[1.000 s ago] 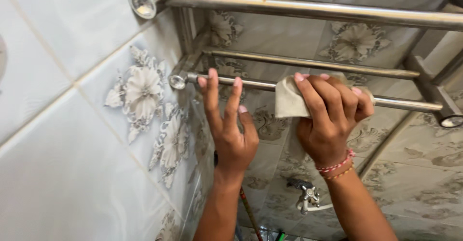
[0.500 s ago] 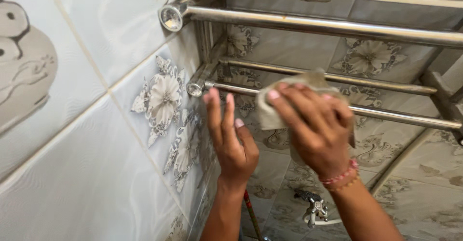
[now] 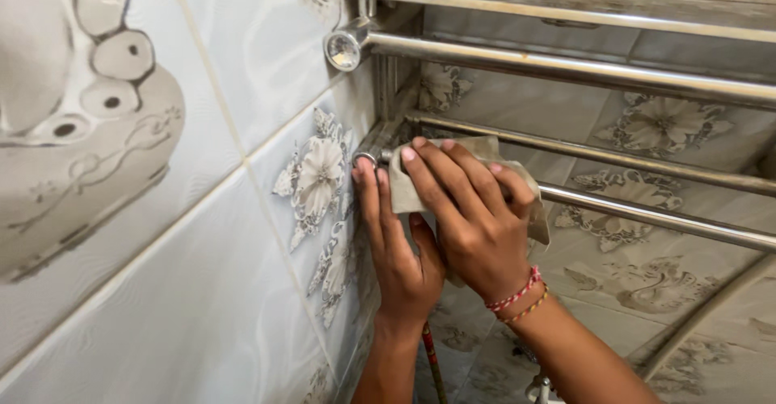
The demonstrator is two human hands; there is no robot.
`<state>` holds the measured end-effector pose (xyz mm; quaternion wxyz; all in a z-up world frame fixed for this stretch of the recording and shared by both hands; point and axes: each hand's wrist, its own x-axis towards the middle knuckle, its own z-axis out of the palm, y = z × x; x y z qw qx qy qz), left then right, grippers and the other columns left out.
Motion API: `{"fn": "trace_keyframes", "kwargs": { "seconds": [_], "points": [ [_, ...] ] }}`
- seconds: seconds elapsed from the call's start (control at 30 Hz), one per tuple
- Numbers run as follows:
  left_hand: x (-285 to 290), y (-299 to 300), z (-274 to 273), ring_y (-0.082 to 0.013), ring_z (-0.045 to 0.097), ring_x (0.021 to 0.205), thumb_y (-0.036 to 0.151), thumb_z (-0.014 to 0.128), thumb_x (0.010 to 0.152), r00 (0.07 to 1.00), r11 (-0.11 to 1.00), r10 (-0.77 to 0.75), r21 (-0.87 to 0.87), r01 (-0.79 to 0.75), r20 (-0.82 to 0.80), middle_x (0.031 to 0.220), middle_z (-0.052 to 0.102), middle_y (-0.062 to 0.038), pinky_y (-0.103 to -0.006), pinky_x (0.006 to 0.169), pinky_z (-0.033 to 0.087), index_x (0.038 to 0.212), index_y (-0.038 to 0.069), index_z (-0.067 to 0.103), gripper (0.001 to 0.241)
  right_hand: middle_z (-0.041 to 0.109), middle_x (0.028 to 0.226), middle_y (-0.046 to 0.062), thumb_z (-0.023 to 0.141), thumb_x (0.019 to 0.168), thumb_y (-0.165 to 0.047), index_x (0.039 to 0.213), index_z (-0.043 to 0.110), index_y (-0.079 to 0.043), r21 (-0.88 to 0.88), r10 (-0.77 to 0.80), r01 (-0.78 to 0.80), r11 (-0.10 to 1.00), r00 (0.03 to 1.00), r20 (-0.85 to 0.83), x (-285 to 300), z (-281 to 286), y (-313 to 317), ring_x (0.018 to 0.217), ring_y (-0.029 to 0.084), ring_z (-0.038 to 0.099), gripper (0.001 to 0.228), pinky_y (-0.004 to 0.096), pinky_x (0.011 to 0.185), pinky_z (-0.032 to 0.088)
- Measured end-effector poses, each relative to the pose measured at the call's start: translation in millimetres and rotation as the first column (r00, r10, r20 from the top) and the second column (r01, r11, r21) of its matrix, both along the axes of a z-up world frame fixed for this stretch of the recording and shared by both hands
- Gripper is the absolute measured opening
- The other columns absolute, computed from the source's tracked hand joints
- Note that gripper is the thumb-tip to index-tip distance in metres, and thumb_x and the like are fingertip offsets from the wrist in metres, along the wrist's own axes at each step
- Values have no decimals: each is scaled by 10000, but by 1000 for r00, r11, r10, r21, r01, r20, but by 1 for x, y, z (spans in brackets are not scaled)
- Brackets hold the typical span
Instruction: The person wipes a metal towel rack and a wall-mounted soap dish using a cloth.
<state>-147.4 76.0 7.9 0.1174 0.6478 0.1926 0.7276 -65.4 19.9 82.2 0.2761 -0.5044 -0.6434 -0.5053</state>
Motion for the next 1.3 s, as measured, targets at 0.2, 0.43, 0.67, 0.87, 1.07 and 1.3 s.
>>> {"fn": "trace_keyframes", "kwargs": {
  "seconds": [0.2, 0.43, 0.67, 0.87, 1.07, 1.3],
  "points": [
    [-6, 8, -8, -422, 191, 1635, 1, 396, 1078, 999, 999, -25, -24, 24, -42, 1715, 192, -261, -518, 1379, 197, 1614, -69, 223, 567, 708, 1400, -14, 643, 1019, -93, 1301, 754, -242, -76, -8, 21, 997, 987, 158, 26, 7, -13, 1253, 135, 652, 338, 316, 1052, 425],
    [-15, 8, -20, -419, 174, 1645, -9, 405, 1080, 995, 998, -59, -33, 57, -74, 1728, 165, -258, -517, 1381, 190, 1625, -60, 198, 585, 708, 1371, -14, 666, 1004, -53, 1307, 760, -170, -64, -13, 17, 998, 998, 63, 3, 12, -18, 1233, 141, 658, 337, 358, 1009, 426],
    [-22, 2, -14, -442, 229, 1632, -39, 421, 1070, 997, 998, -56, 2, 56, -59, 1710, 201, -284, -529, 1373, 231, 1619, -50, 225, 583, 690, 1387, 27, 605, 935, -46, 1354, 706, -109, -144, 33, -27, 989, 999, 40, -29, 28, -8, 1252, 177, 645, 436, 365, 1001, 442],
    [-20, -2, -16, -443, 230, 1636, -42, 416, 1076, 995, 995, -94, -20, 93, -37, 1715, 203, -285, -520, 1374, 241, 1623, -46, 230, 578, 705, 1366, 67, 622, 883, 48, 1318, 706, -86, -245, 121, -111, 963, 992, 25, -14, 33, -18, 1260, 214, 645, 462, 390, 1013, 479],
    [-25, -5, -28, -437, 240, 1639, 9, 410, 1098, 992, 991, -124, -43, 124, -11, 1719, 218, -277, -507, 1374, 239, 1624, -37, 246, 553, 715, 1354, 102, 643, 1054, 100, 1386, 667, -68, -66, 289, -323, 944, 907, -306, -17, 13, 5, 1254, 215, 689, 373, 368, 1088, 566],
    [-36, -5, -40, -457, 312, 1593, 51, 371, 1103, 996, 997, -76, 0, 76, 52, 1672, 268, -306, -510, 1346, 299, 1600, -68, 249, 525, 716, 1322, 82, 636, 884, 46, 1321, 705, -71, -199, 224, -261, 945, 956, -187, -54, 31, 18, 1216, 248, 664, 457, 417, 1027, 521]
  ]
}}
